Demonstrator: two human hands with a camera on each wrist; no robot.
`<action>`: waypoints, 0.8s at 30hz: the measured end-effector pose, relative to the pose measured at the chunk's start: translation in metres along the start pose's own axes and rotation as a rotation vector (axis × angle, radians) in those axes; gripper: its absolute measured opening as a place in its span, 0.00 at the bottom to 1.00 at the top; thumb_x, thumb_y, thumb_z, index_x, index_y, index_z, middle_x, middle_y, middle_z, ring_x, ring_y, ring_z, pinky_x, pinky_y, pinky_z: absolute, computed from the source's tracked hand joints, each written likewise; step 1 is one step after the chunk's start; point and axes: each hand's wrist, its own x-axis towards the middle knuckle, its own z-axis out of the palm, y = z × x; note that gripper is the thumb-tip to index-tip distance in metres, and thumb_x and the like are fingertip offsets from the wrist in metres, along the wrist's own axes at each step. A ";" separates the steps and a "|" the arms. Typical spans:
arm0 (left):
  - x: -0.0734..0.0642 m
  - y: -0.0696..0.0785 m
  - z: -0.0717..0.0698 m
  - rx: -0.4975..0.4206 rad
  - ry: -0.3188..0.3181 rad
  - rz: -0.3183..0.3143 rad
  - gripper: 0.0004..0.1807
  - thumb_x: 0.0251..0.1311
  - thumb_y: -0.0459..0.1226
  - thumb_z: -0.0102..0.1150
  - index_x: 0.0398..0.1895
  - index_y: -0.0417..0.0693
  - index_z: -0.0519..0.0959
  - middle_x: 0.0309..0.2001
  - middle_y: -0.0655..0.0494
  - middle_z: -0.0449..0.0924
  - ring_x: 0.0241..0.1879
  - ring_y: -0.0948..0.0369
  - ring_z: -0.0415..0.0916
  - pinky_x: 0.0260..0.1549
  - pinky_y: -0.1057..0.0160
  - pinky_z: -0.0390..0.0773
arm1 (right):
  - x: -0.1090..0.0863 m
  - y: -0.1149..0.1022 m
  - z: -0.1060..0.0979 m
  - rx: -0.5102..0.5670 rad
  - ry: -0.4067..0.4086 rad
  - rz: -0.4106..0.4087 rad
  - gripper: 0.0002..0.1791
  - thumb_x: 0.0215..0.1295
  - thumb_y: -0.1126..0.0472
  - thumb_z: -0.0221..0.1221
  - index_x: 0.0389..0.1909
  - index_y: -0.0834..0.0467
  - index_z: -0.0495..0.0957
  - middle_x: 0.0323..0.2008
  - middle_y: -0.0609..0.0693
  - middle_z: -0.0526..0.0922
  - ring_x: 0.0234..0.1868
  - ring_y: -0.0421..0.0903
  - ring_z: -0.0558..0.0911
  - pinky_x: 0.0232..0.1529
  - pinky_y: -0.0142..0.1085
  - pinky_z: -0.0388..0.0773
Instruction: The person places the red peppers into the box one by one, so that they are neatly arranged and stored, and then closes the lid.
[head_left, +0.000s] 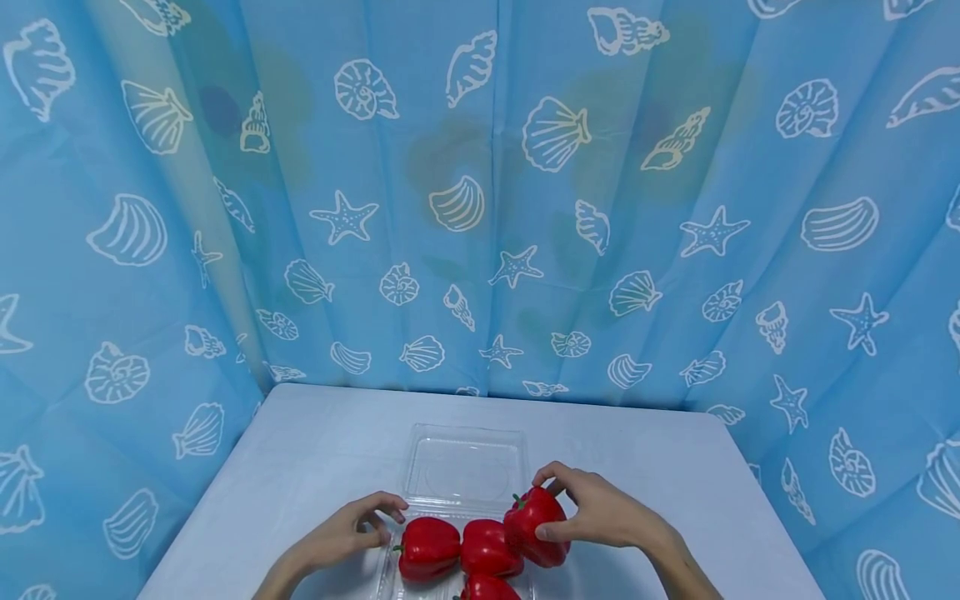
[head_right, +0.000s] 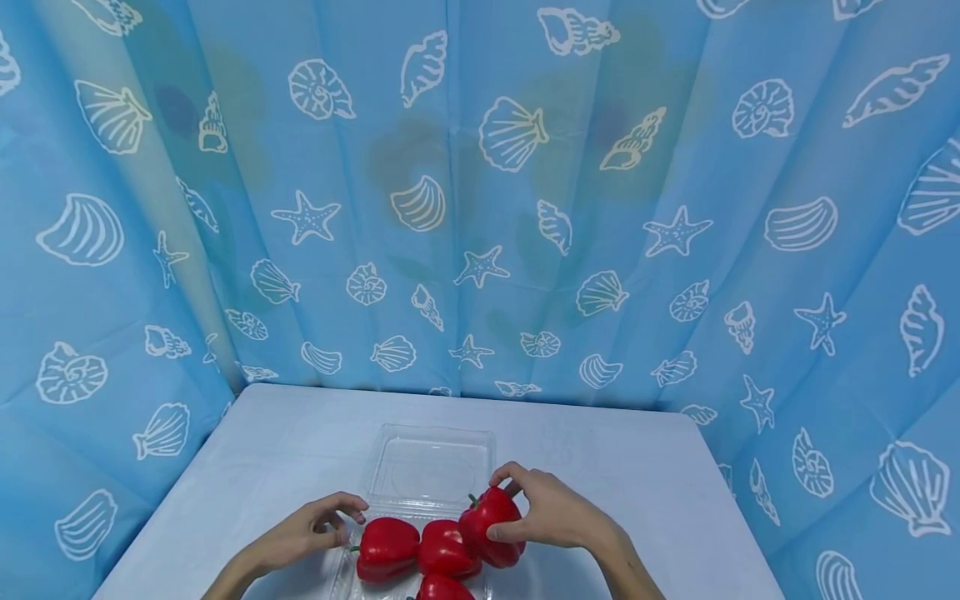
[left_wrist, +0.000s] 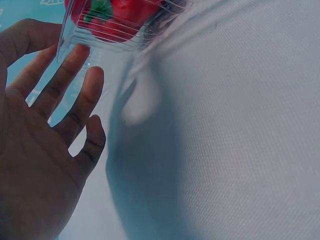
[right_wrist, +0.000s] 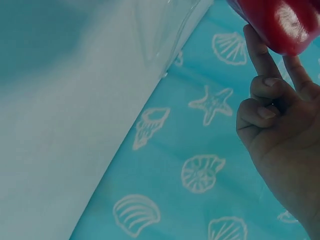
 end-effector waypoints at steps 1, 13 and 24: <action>0.000 0.000 0.000 -0.002 -0.001 0.001 0.30 0.55 0.41 0.68 0.63 0.49 0.74 0.52 0.53 0.80 0.44 0.57 0.80 0.50 0.49 0.80 | 0.002 -0.002 0.002 0.005 -0.003 -0.009 0.43 0.40 0.47 0.79 0.59 0.51 0.72 0.48 0.47 0.82 0.46 0.46 0.81 0.37 0.42 0.85; -0.001 0.004 -0.001 -0.017 0.005 -0.020 0.30 0.55 0.40 0.68 0.63 0.47 0.73 0.53 0.51 0.80 0.45 0.56 0.80 0.50 0.45 0.79 | 0.026 -0.042 0.035 0.009 -0.046 -0.075 0.39 0.41 0.44 0.78 0.57 0.41 0.72 0.48 0.40 0.80 0.48 0.41 0.80 0.38 0.37 0.84; 0.000 0.000 0.000 -0.060 -0.006 -0.019 0.30 0.56 0.39 0.67 0.64 0.45 0.73 0.53 0.50 0.80 0.45 0.55 0.79 0.51 0.44 0.78 | 0.043 -0.072 0.075 -0.004 -0.142 -0.074 0.39 0.38 0.52 0.80 0.55 0.36 0.72 0.46 0.36 0.79 0.44 0.35 0.79 0.34 0.35 0.84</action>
